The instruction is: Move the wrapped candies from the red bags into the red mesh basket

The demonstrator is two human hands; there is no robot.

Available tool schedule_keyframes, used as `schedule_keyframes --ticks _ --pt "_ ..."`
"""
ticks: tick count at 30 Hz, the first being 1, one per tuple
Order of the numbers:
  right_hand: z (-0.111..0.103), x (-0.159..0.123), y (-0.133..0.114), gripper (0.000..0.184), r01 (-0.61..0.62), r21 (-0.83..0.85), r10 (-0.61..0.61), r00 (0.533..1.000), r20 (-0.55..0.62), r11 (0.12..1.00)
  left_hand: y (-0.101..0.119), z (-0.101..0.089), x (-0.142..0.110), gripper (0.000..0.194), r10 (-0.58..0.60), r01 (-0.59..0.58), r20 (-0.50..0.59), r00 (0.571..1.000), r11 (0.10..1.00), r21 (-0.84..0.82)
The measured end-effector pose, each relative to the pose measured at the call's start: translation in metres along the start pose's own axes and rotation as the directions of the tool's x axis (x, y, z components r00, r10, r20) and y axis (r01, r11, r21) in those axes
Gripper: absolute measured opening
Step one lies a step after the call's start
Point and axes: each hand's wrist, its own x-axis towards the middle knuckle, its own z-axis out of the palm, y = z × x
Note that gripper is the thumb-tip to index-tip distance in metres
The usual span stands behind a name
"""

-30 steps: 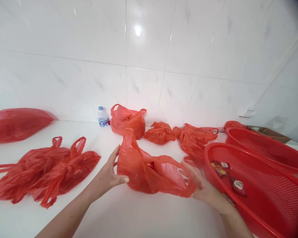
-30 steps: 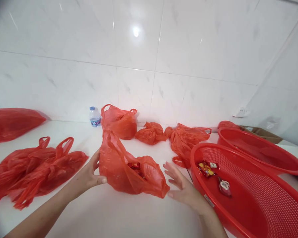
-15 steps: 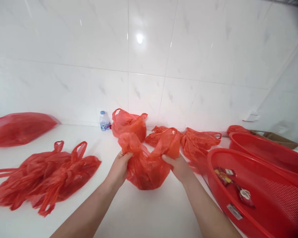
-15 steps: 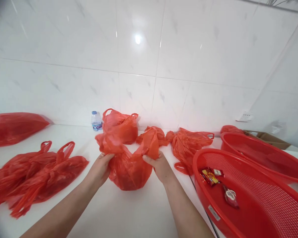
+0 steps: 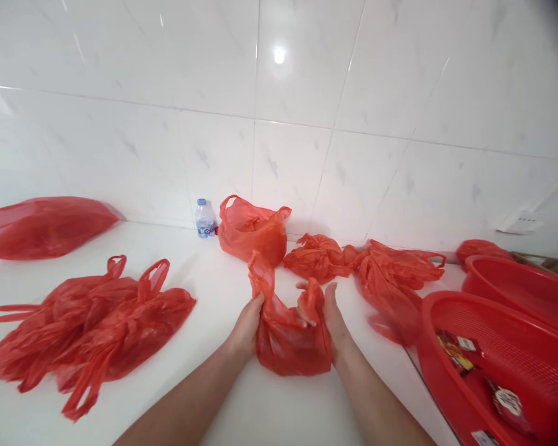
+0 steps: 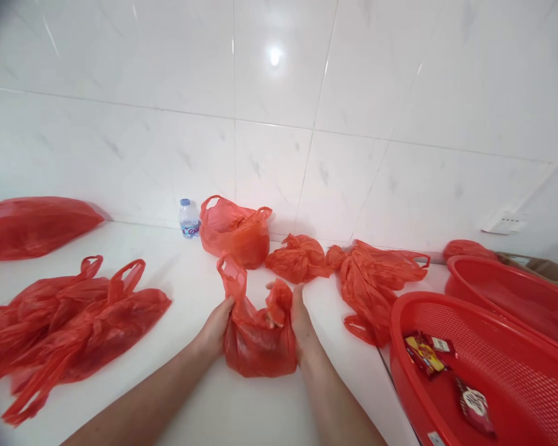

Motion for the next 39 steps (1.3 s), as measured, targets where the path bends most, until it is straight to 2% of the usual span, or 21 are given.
schedule_keyframes --ticks 3,5,8,11,13,14,15,16,17,19,20,21,22,24,26,27,29,32,34,36,39 --pt "0.011 -0.004 0.002 0.057 -0.07 -0.187 0.069 0.998 -0.011 0.98 0.003 0.0 -0.003 0.027 0.004 -0.005 0.028 1.0 1.0 0.028" --pt "0.015 -0.004 0.006 0.054 -0.068 -0.284 0.089 0.994 0.063 0.956 0.004 0.002 -0.006 0.026 0.008 -0.012 0.057 0.998 0.998 0.063" --pt "0.014 -0.002 0.014 0.054 -0.035 -0.309 0.086 0.985 0.151 0.95 0.002 0.006 -0.009 0.025 -0.02 0.002 0.126 0.992 0.99 0.142" --pt "0.006 0.004 0.019 0.031 -0.016 -0.285 0.036 0.997 0.064 0.958 -0.003 0.007 -0.011 0.024 -0.005 -0.035 0.158 0.987 0.968 0.249" --pt "0.001 0.009 0.021 0.029 -0.014 -0.248 0.006 0.999 -0.032 0.969 -0.006 0.004 -0.013 0.029 0.12 -0.165 0.143 0.982 0.914 0.37" --pt "-0.001 0.011 0.021 0.031 -0.011 -0.226 -0.007 0.997 -0.079 0.974 -0.006 0.001 -0.014 0.036 0.226 -0.276 0.163 0.96 0.849 0.451" --pt "-0.002 0.013 0.021 0.033 -0.005 -0.207 -0.021 0.992 -0.122 0.978 -0.006 -0.001 -0.016 0.045 0.345 -0.407 0.218 0.913 0.741 0.533" --pt "-0.003 0.015 0.021 0.035 0.001 -0.194 -0.033 0.986 -0.163 0.981 -0.005 -0.004 -0.017 0.055 0.453 -0.541 0.309 0.836 0.592 0.597" --pt "-0.003 0.016 0.02 0.036 0.001 -0.185 -0.038 0.98 -0.196 0.983 -0.003 -0.006 -0.019 0.064 0.527 -0.659 0.427 0.735 0.406 0.633" --pt "-0.003 0.016 0.02 0.036 -0.013 -0.174 -0.026 0.976 -0.217 0.985 0.001 -0.009 -0.02 0.076 0.539 -0.783 0.65 0.537 0.032 0.621" --pt "-0.002 0.015 0.019 0.036 -0.024 -0.171 -0.013 0.978 -0.207 0.985 0.004 -0.009 -0.021 0.076 0.51 -0.794 0.719 0.472 -0.108 0.598" --pt "-0.001 0.014 0.019 0.035 -0.03 -0.167 -0.002 0.982 -0.188 0.985 0.006 -0.009 -0.02 0.069 0.482 -0.787 0.761 0.434 -0.209 0.581" --pt "-0.001 0.013 0.019 0.035 -0.03 -0.166 0.003 0.987 -0.16 0.986 0.009 -0.009 -0.02 0.057 0.459 -0.772 0.783 0.42 -0.273 0.574" --pt "-0.001 0.009 0.017 0.035 -0.028 -0.212 0.007 0.995 -0.101 0.977 0.012 -0.008 -0.018 0.027 0.447 -0.734 0.778 0.441 -0.32 0.599" --pt "-0.001 0.005 0.015 0.038 -0.058 -0.314 0.046 0.998 -0.045 0.948 0.015 -0.008 -0.015 0.017 0.47 -0.694 0.723 0.506 -0.276 0.665" --pt "-0.002 0.003 0.014 0.04 -0.072 -0.367 0.07 0.997 -0.019 0.928 0.016 -0.009 -0.014 0.019 0.488 -0.675 0.679 0.548 -0.222 0.704" --pt "-0.002 0.0 0.011 0.046 -0.089 -0.424 0.116 0.992 0.039 0.901 0.016 -0.012 -0.011 0.02 0.534 -0.633 0.551 0.641 -0.037 0.773" --pt "-0.001 -0.001 0.008 0.061 -0.1 -0.35 0.153 0.98 0.125 0.931 0.015 -0.016 -0.008 0.017 0.549 -0.566 0.38 0.744 0.215 0.796" --pt "-0.001 0.0 0.008 0.07 -0.121 -0.27 0.169 0.972 0.161 0.955 0.013 -0.016 -0.008 0.011 0.532 -0.545 0.349 0.772 0.27 0.794" --pt "-0.004 0.001 0.008 0.068 -0.118 -0.213 0.153 0.976 0.158 0.97 0.013 -0.014 -0.011 0.003 0.504 -0.563 0.376 0.778 0.291 0.773" --pt "-0.01 0.003 0.009 0.045 -0.078 -0.211 0.109 0.984 0.139 0.974 0.013 -0.008 -0.015 0.025 0.461 -0.602 0.43 0.776 0.34 0.722"
